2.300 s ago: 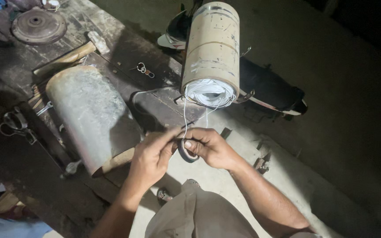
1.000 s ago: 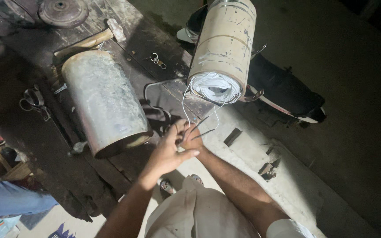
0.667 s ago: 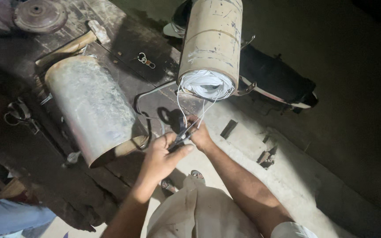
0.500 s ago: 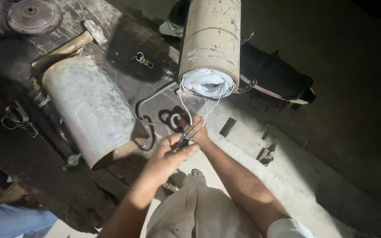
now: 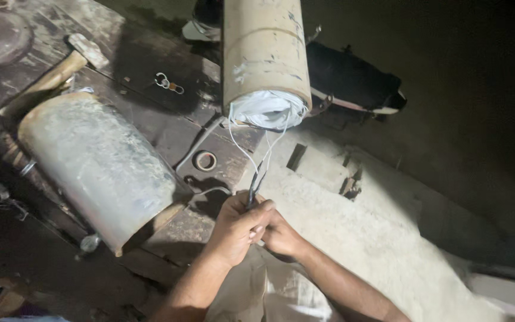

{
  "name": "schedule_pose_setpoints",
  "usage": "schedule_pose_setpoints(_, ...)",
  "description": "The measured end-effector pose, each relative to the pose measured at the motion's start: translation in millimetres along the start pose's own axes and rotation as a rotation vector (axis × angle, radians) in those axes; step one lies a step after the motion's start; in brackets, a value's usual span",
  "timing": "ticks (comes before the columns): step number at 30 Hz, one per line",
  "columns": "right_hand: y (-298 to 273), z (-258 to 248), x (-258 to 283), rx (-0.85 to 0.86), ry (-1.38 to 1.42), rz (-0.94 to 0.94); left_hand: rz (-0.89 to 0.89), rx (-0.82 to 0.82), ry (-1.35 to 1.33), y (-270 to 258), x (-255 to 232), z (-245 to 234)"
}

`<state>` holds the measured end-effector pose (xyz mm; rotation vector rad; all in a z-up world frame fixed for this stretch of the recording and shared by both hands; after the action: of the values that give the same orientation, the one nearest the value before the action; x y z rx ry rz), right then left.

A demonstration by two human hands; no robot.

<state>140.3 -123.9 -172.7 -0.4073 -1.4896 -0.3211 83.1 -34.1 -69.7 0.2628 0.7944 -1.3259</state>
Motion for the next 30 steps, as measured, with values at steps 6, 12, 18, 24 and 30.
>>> schedule_pose_setpoints(6, 17, -5, -3, 0.103, 0.498, 0.248, -0.016, -0.089, 0.217, 4, 29, 21)
schedule_pose_setpoints(12, 56, -31, 30, 0.214, 0.822, 0.032, 0.117, -0.154, 0.371, 4, 30, 27)
schedule_pose_setpoints(18, 56, -60, 40, 0.095, 0.67, 0.048, 0.181, -0.208, 0.282, 1, 25, 22)
schedule_pose_setpoints(24, -7, -92, 51, -0.028, 0.928, 0.161, 0.168, -0.295, 0.136, -2, 23, 16)
schedule_pose_setpoints(30, -80, -121, 70, 0.028, 0.949, -0.114, 0.152, -0.442, 0.078, 15, 9, 5)
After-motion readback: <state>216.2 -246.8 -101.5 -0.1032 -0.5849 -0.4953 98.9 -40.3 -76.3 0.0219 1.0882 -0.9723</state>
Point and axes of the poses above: each hand's wrist, its own y-axis towards the middle knuckle, its own z-axis out of the palm, x = y × z, the point moved 6 cm from there along y, towards the middle knuckle, and after that the axes turned 1 degree about -x, right-handed, at the moved point
